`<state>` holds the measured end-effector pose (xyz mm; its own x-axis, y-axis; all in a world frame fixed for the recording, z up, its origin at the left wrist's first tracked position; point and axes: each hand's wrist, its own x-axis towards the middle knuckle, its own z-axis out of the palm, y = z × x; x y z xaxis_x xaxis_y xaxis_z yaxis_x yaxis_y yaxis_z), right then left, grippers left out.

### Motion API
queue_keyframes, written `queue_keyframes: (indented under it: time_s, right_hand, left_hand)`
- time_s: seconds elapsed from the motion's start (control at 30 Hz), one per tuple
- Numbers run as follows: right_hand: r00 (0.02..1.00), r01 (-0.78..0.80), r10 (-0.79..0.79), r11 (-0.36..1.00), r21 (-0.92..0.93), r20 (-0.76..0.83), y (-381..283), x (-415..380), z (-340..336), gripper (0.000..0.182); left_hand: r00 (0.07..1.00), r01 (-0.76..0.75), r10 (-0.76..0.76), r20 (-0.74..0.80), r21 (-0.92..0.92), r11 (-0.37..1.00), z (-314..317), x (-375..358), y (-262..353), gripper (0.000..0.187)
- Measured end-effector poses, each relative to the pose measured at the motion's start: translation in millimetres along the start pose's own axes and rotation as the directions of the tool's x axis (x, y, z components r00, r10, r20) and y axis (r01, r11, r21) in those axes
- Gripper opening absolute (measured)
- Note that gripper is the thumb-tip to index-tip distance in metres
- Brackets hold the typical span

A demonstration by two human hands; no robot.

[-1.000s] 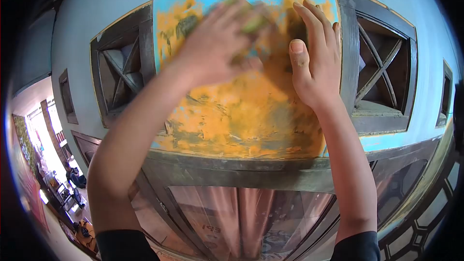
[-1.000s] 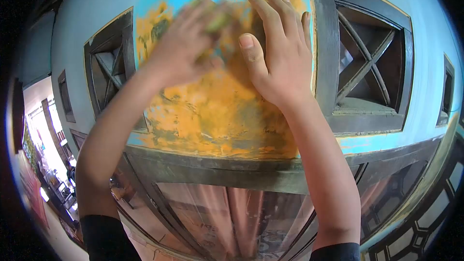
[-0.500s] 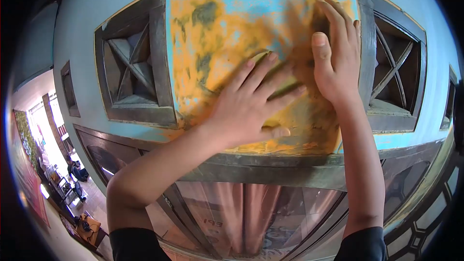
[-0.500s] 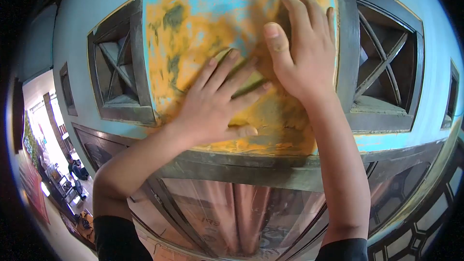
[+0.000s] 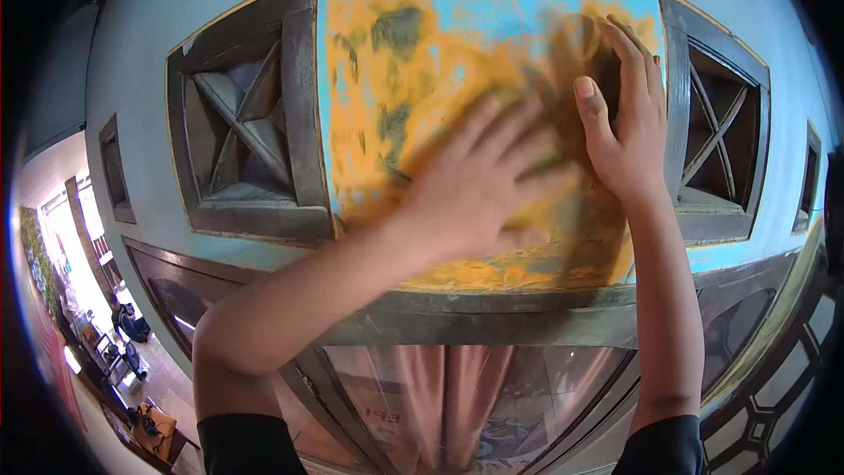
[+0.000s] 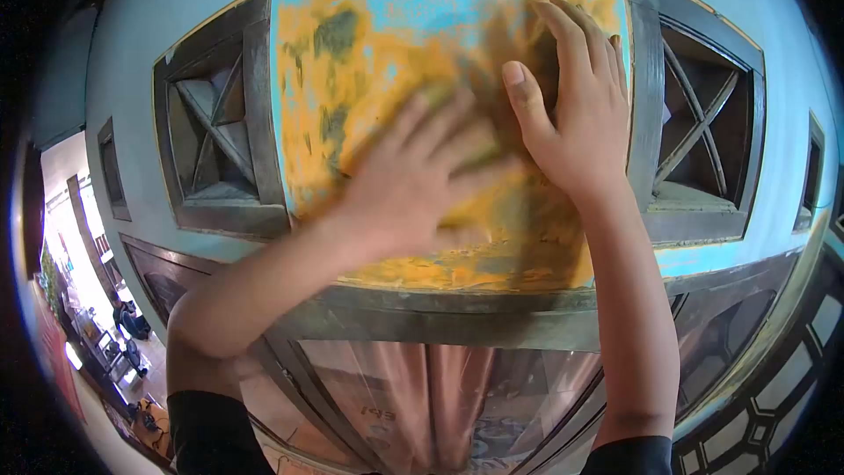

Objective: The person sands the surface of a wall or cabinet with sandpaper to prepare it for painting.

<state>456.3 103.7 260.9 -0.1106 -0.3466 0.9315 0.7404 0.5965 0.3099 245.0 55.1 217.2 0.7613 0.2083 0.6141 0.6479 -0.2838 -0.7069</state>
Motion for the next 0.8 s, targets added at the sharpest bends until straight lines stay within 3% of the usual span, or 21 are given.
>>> queue_keyframes:
  time_s: [0.1,0.13,0.2,0.27,0.3,0.33,0.43,0.47,0.53,0.57,0.6,0.7,0.73,0.8]
  right_hand:
    - [1.0,-0.014,0.014,0.999,0.031,-0.006,-2,1,0,0.055]
    - [1.0,-0.013,0.013,1.0,0.022,-0.005,-3,0,0,0.055]
    - [1.0,-0.01,0.01,1.0,0.009,-0.007,-3,1,1,0.055]
    - [1.0,-0.011,0.011,1.0,-0.003,-0.005,-3,1,1,0.054]
    - [1.0,-0.014,0.014,1.0,-0.005,-0.003,-3,0,1,0.054]
    - [1.0,-0.016,0.016,1.0,-0.005,0.003,-3,1,1,0.054]
    - [1.0,-0.011,0.011,1.0,-0.011,-0.004,-1,1,3,0.055]
    - [1.0,-0.008,0.008,1.0,-0.016,-0.009,-1,-1,3,0.056]
    - [0.999,-0.015,0.016,1.0,0.019,-0.047,2,-2,5,0.053]
    - [0.998,-0.014,0.016,0.999,0.039,-0.068,2,-2,6,0.052]
    - [0.998,-0.038,0.041,0.998,0.059,-0.042,0,-3,5,0.052]
    - [0.998,-0.061,0.062,0.992,0.108,-0.006,-1,-2,1,0.051]
    - [0.999,-0.045,0.047,0.992,0.121,-0.012,2,-3,0,0.051]
    - [0.998,-0.05,0.056,0.985,0.165,-0.033,3,-4,1,0.053]
  left_hand:
    - [0.998,-0.057,0.058,0.023,-0.06,0.997,1,-6,-8,0.075]
    - [1.0,-0.01,0.01,0.021,0.028,1.0,-9,-2,-26,0.075]
    - [0.976,0.112,-0.073,-0.203,0.184,0.977,-22,12,-78,0.073]
    - [0.904,0.262,-0.162,-0.396,0.211,0.942,-34,25,-156,0.07]
    - [0.844,0.501,-0.439,-0.308,0.163,0.85,-60,41,-165,0.069]
    - [0.703,0.71,-0.682,-0.202,0.144,0.689,-83,50,-168,0.069]
    - [0.719,0.681,-0.611,-0.331,0.165,0.713,-72,53,-137,0.068]
    - [0.771,0.633,-0.585,-0.252,0.197,0.749,-69,58,-115,0.067]
    - [0.915,0.3,-0.232,-0.329,0.173,0.938,-14,43,-87,0.068]
    - [0.988,0.127,-0.112,-0.105,0.151,0.98,-7,30,-46,0.068]
    - [0.993,-0.042,0.032,0.117,0.09,0.995,-3,15,-10,0.068]
    - [0.965,-0.26,0.259,-0.026,-0.135,0.956,14,-6,-1,0.066]
    - [0.986,-0.166,0.166,0.014,-0.034,0.986,1,-1,-18,0.068]
    - [0.981,-0.008,0.055,-0.188,0.243,0.97,-17,19,-78,0.065]
